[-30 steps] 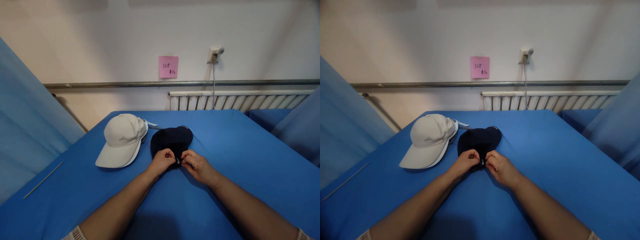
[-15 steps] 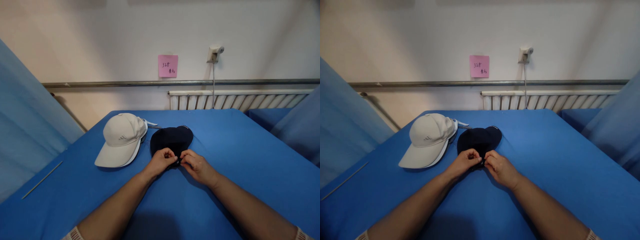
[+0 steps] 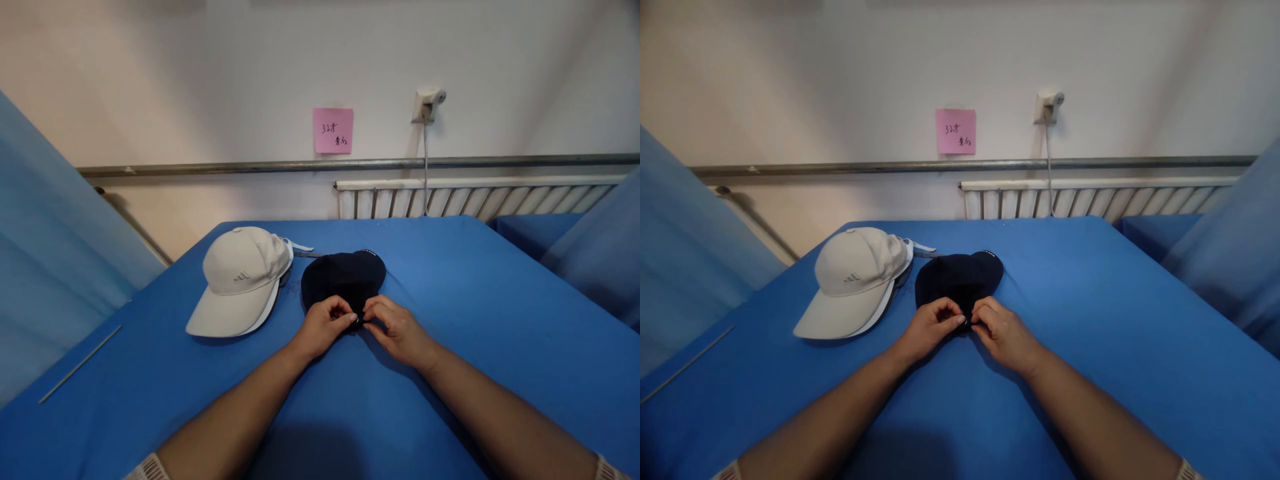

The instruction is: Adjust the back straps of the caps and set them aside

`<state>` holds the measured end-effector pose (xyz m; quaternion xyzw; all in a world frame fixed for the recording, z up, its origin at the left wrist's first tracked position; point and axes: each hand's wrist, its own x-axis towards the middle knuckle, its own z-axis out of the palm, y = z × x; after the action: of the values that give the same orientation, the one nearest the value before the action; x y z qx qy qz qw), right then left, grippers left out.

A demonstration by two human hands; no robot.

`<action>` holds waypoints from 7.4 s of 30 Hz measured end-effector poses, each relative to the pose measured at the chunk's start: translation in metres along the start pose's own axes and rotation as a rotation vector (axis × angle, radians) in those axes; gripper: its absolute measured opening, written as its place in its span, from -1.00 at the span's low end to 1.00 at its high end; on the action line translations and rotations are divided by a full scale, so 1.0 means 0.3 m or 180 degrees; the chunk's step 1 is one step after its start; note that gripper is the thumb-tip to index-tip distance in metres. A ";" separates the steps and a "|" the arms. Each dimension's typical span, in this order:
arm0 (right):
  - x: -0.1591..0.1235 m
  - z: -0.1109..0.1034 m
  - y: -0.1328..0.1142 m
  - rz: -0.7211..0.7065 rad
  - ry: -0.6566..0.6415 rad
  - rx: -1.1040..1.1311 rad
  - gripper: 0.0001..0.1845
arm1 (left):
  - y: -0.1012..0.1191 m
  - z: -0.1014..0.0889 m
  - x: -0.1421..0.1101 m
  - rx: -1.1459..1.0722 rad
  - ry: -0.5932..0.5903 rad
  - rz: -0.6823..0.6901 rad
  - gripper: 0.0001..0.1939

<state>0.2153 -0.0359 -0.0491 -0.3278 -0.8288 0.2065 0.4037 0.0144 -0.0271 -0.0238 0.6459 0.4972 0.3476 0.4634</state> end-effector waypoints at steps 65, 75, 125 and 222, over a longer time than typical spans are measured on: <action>0.031 0.012 0.051 0.1070 -0.0004 0.0623 -0.90 | 0.021 0.010 -0.011 0.0102 -0.0339 0.0164 -0.81; 0.025 0.025 0.031 0.1023 0.0450 0.0726 -0.92 | 0.048 0.017 -0.010 0.0116 -0.0795 -0.0033 -0.86; 0.007 -0.013 0.002 0.0716 0.0366 0.0031 -0.90 | 0.019 -0.001 -0.005 -0.0897 -0.0146 -0.0593 -0.68; -0.006 -0.099 0.099 0.1150 0.0267 -0.1083 -0.62 | 0.064 -0.025 -0.051 0.2465 -0.0593 0.1476 -0.80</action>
<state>0.2513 -0.0142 -0.0507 -0.5422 -0.7621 0.1190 0.3333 0.0097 -0.0413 -0.0030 0.8942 0.3891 0.1712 0.1406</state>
